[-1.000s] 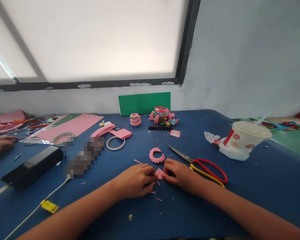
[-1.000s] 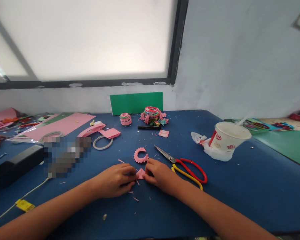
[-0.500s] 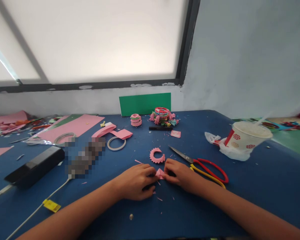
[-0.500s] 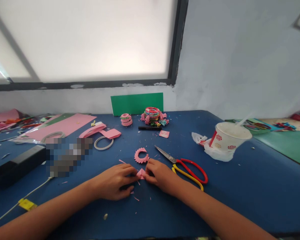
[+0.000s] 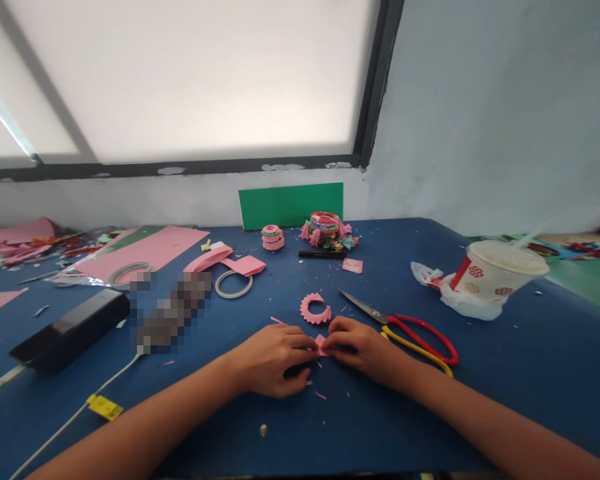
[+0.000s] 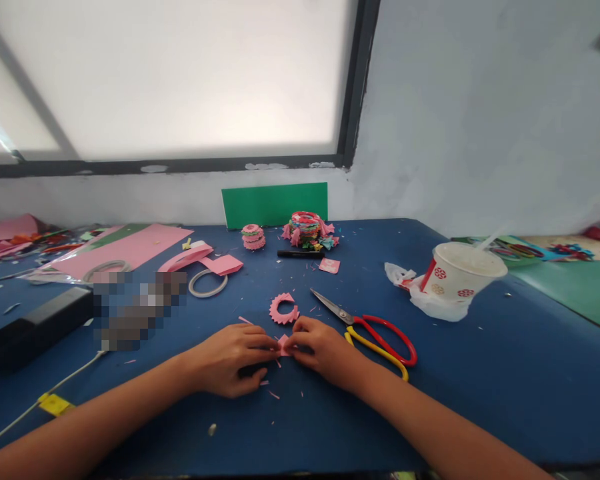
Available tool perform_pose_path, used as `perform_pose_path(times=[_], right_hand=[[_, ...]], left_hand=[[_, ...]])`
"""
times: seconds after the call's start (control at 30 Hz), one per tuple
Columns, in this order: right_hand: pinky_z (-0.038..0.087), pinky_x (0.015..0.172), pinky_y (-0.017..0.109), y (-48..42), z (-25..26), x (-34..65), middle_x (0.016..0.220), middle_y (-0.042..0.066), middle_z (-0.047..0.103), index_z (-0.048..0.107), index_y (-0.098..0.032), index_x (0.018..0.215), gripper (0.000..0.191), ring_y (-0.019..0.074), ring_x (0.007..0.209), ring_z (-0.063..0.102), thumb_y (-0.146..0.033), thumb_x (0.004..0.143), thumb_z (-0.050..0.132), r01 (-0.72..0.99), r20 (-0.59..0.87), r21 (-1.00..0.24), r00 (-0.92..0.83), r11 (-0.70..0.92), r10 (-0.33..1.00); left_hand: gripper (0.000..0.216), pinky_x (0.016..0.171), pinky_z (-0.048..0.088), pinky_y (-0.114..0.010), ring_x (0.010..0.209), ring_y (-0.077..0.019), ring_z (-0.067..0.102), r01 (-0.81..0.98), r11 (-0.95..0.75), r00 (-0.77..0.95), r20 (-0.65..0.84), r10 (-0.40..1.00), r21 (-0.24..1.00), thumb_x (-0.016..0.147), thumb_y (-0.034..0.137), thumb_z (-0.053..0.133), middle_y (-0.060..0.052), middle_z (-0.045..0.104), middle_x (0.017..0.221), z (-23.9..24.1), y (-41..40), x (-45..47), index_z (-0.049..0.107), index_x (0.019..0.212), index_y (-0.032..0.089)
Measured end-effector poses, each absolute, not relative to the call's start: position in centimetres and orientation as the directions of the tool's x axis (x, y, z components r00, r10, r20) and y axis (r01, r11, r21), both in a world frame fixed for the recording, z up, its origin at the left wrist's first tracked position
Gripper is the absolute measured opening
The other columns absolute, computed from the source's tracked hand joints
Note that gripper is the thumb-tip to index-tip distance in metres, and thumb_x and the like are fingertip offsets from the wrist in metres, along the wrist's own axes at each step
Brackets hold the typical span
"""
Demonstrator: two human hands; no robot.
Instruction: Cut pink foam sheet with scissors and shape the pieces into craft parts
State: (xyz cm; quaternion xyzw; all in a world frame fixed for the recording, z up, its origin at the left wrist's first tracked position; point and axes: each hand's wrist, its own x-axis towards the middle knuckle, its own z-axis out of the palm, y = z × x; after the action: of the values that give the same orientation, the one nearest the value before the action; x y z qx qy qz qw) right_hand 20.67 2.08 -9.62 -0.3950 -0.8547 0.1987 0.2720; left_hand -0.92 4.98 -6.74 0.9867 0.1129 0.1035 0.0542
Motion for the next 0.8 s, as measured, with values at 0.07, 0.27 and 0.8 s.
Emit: perform_pose_path(times=[0.07,0.27,0.8], right_hand=[[0.045,0.073,0.026,2.1,-9.7,20.7,0.086,0.005,0.055,0.066,-0.018,0.087,0.013,0.0145,0.079,0.056,-0.020,0.085,0.053,0.555,0.331,-0.550,-0.541,0.624,0.773],[0.047,0.072,0.025,1.7,-9.7,21.5,0.088,0.006,0.058,0.067,-0.018,0.091,0.017,0.0146,0.080,0.058,-0.018,0.086,0.052,0.574,0.372,-0.426,-0.594,0.700,0.713],[0.049,0.073,0.029,0.7,-8.0,22.9,0.099,0.006,0.062,0.062,-0.021,0.107,0.027,0.0176,0.088,0.058,-0.018,0.087,0.044,0.586,0.207,-0.063,-0.785,0.808,0.585]], left_hand=[[0.030,0.077,0.047,-0.032,0.088,-0.0207,0.059,0.216,-0.970,0.954,0.187,0.234,0.113,0.079,0.022,0.046,-0.007,0.064,0.104,-6.8,5.0,-0.9,0.060,0.105,0.015],[0.029,0.074,0.047,-0.032,0.083,-0.0199,0.059,0.218,-0.974,0.955,0.192,0.227,0.065,0.080,0.025,0.047,-0.006,0.064,0.101,-7.0,5.0,-0.8,0.061,0.103,0.017],[0.018,0.077,0.048,-0.030,0.085,-0.0205,0.061,0.287,-0.943,0.935,0.167,0.314,0.168,0.077,0.026,0.052,-0.008,0.067,0.094,-5.9,4.0,-0.8,0.065,0.084,0.015]])
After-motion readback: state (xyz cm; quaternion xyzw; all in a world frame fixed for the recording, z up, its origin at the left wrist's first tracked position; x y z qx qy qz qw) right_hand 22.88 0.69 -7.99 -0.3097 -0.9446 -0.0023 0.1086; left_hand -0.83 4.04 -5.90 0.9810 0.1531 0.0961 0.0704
